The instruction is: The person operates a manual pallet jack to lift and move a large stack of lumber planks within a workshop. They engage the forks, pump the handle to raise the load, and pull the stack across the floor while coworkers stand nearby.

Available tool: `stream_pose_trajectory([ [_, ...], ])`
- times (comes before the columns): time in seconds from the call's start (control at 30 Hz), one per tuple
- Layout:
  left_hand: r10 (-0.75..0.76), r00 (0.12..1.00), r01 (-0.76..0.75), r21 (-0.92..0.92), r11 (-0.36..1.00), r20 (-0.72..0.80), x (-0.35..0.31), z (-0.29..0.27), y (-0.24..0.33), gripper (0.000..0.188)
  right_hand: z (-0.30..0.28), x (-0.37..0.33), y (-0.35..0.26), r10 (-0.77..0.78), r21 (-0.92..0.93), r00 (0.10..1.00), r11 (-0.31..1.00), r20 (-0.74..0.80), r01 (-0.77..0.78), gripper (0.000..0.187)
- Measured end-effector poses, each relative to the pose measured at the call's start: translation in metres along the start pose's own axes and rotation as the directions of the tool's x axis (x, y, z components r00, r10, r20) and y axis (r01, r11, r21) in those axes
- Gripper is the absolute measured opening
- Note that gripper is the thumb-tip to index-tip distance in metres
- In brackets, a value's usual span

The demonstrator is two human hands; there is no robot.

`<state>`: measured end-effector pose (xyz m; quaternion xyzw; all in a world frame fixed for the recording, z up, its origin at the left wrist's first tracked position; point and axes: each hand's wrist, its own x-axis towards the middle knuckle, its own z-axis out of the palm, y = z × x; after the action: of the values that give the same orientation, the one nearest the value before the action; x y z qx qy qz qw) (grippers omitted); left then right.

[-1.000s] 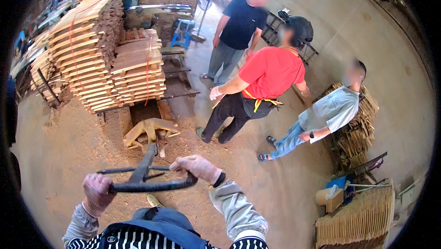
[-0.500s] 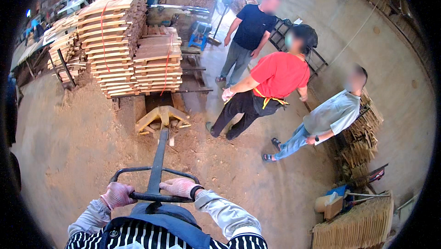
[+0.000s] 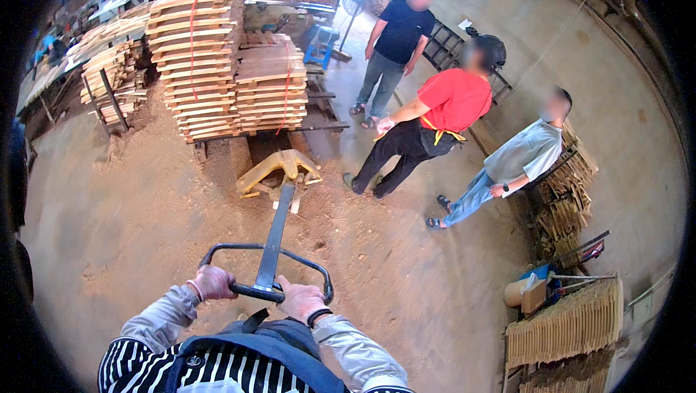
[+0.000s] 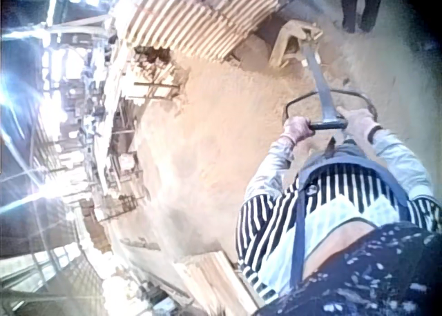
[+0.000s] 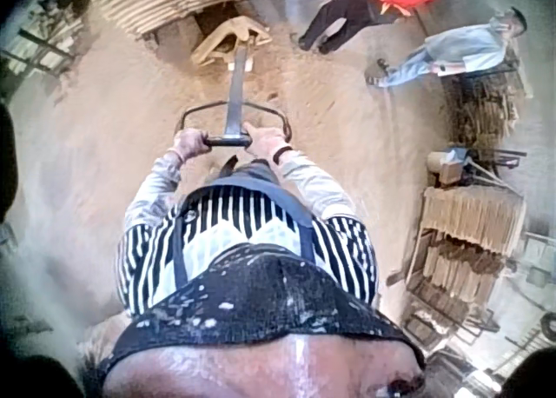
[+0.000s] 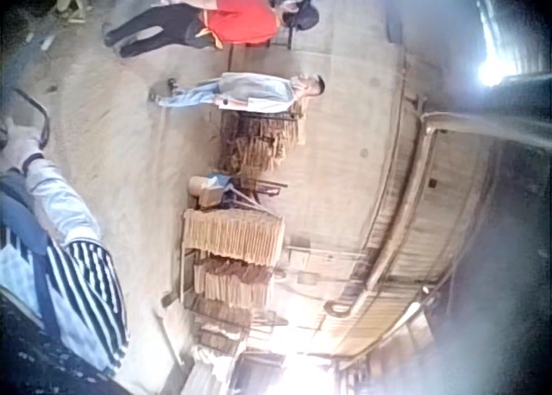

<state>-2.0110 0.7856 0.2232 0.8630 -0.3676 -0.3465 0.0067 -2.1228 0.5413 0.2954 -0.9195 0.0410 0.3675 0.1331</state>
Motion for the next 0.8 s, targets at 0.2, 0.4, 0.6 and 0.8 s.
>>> stream_pose_trajectory([
  [0.2, -0.025, 0.999, 0.021, 0.100, 0.995, 0.042, -0.023, -0.001, -0.066, 0.039, 0.045, 0.034, -0.064, 0.044, 0.062, 0.995, 0.997, -0.089, -0.038, 0.074],
  [0.4, 0.025, 0.999, -0.021, 0.120, 0.993, -0.037, -0.039, 0.028, -0.070, 0.043, 0.048, 0.005, -0.083, 0.086, 0.072, 0.995, 0.994, -0.044, -0.083, 0.070],
  [0.6, 0.051, 0.998, -0.047, 0.106, 0.993, -0.039, -0.064, 0.038, -0.063, 0.042, 0.064, -0.010, -0.095, 0.117, 0.041, 0.993, 0.992, -0.003, -0.116, 0.075],
  [0.8, 0.074, 0.997, -0.074, 0.076, 0.994, -0.005, -0.088, 0.056, -0.058, 0.040, 0.079, -0.036, -0.110, 0.135, 0.090, 0.991, 0.987, -0.008, -0.134, 0.082],
])
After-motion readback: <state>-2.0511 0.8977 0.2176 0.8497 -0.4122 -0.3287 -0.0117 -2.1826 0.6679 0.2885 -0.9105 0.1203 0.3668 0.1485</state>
